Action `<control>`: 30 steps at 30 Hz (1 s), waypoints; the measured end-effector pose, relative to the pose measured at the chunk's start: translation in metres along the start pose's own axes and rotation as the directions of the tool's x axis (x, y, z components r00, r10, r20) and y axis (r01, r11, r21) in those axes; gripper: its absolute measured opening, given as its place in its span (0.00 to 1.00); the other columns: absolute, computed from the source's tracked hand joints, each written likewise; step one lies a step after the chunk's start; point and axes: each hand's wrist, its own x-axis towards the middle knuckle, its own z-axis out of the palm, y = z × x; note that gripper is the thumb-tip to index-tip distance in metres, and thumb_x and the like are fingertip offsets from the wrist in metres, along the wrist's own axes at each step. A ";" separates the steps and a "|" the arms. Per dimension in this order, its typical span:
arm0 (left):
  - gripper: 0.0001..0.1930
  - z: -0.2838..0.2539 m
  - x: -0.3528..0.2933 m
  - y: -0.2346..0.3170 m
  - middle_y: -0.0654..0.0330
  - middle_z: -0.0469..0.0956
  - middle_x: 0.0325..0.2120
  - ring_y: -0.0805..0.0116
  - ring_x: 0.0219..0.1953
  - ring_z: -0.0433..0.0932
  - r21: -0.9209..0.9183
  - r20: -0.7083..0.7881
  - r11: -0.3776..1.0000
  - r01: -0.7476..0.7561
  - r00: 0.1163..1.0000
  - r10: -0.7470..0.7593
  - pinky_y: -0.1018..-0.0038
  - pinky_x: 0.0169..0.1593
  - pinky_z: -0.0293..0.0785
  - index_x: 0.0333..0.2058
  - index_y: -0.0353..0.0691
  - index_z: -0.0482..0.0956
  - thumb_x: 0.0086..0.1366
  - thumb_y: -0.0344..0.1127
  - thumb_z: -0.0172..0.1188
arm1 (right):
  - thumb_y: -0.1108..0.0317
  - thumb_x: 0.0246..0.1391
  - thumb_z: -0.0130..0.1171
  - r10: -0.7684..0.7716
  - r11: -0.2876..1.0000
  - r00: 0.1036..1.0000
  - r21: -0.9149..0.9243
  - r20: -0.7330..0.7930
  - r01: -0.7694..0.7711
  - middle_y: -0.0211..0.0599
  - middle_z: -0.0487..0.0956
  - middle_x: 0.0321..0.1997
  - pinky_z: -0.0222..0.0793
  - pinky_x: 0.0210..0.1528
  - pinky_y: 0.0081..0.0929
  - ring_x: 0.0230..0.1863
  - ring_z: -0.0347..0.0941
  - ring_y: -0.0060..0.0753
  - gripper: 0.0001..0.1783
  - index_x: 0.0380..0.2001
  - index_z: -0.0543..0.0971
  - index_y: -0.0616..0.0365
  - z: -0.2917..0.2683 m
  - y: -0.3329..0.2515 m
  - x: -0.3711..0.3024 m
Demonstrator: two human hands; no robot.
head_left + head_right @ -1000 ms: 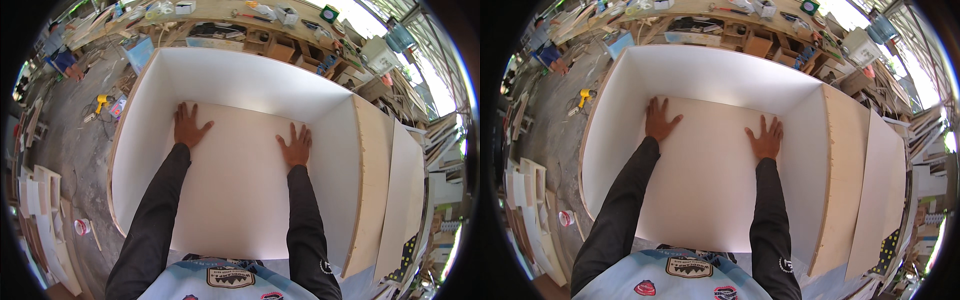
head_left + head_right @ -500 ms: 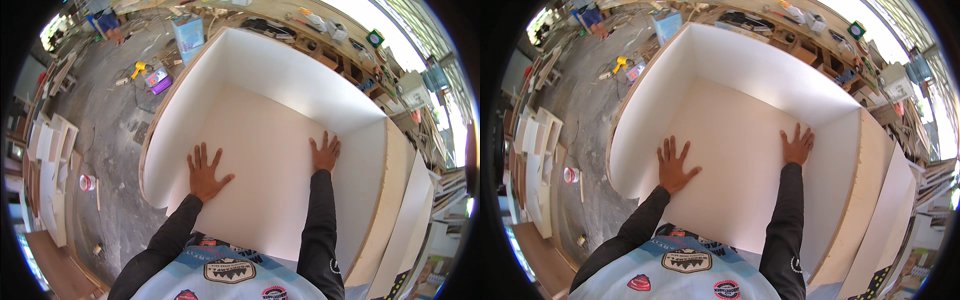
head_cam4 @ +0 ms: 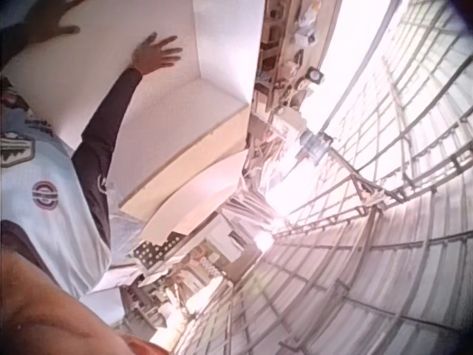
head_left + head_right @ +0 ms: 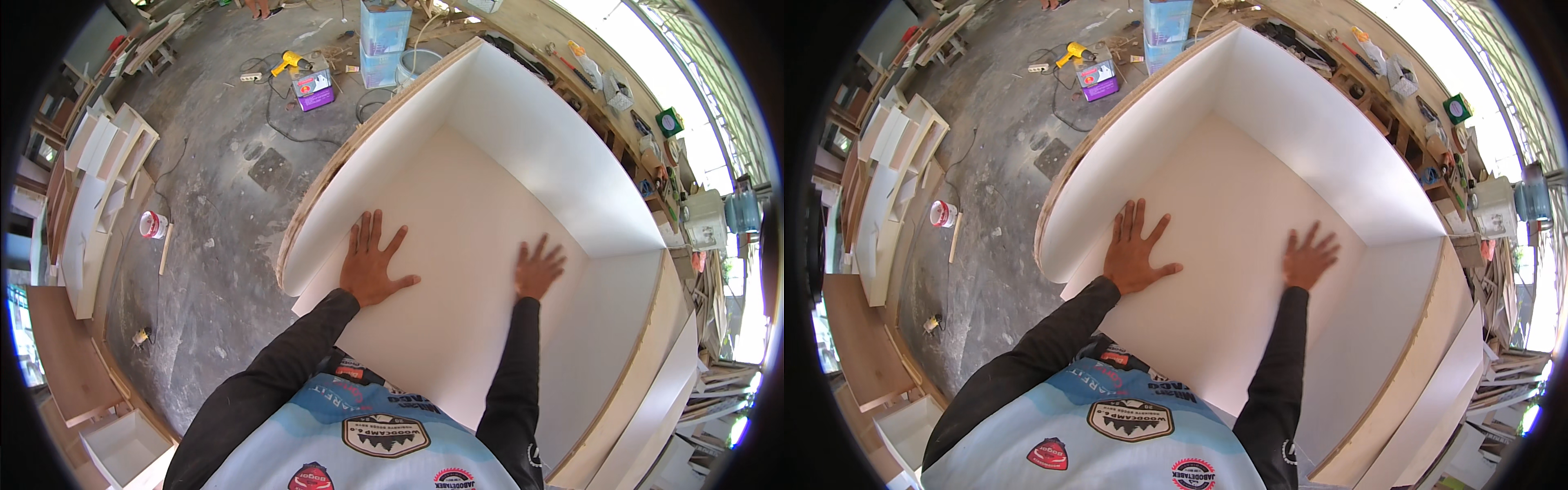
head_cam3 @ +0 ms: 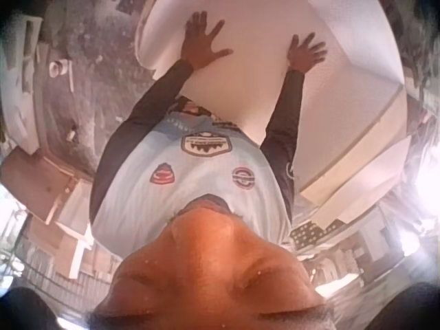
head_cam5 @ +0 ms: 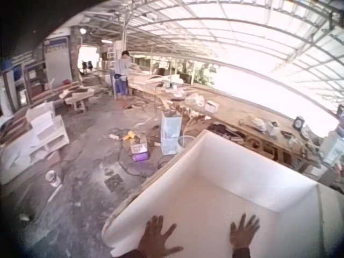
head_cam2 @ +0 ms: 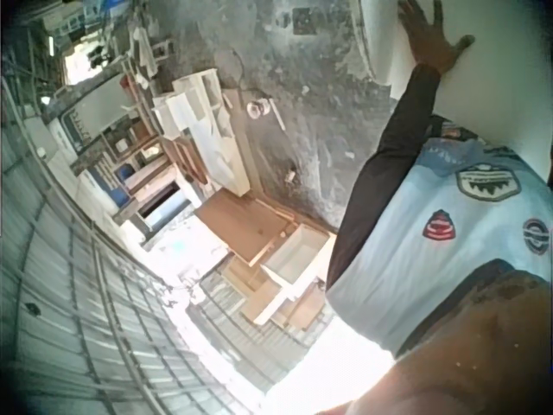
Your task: The person picks up and organizes several white boards, then places one large white board inside a partially assembled white cabinet unit.
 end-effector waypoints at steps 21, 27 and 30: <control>0.50 -0.012 0.007 0.010 0.35 0.37 0.69 0.36 0.72 0.34 0.030 0.046 0.999 0.011 0.999 -0.013 0.43 0.70 0.33 0.69 0.51 0.55 0.54 0.76 0.52 | 0.43 0.66 0.33 -0.430 0.803 0.887 0.377 -0.171 0.462 0.39 0.46 0.77 0.24 0.75 0.54 0.76 0.32 0.61 0.36 0.71 0.53 0.47 -0.027 -0.239 0.063; 0.50 -0.010 0.008 0.010 0.39 0.38 0.70 0.38 0.72 0.35 0.046 0.031 0.998 0.033 0.999 -0.035 0.44 0.70 0.35 0.69 0.52 0.55 0.54 0.74 0.56 | 0.42 0.66 0.34 -0.474 0.748 0.860 0.431 -0.187 0.506 0.37 0.47 0.77 0.27 0.76 0.47 0.77 0.35 0.52 0.36 0.72 0.53 0.46 -0.024 -0.234 0.077; 0.50 -0.012 0.006 0.012 0.42 0.38 0.71 0.40 0.72 0.36 0.054 0.019 0.997 0.047 0.999 -0.048 0.46 0.70 0.36 0.69 0.54 0.55 0.53 0.73 0.57 | 0.40 0.66 0.34 -0.443 0.794 0.886 0.398 -0.138 0.459 0.38 0.45 0.77 0.27 0.76 0.44 0.77 0.35 0.43 0.37 0.72 0.52 0.45 -0.023 -0.194 0.068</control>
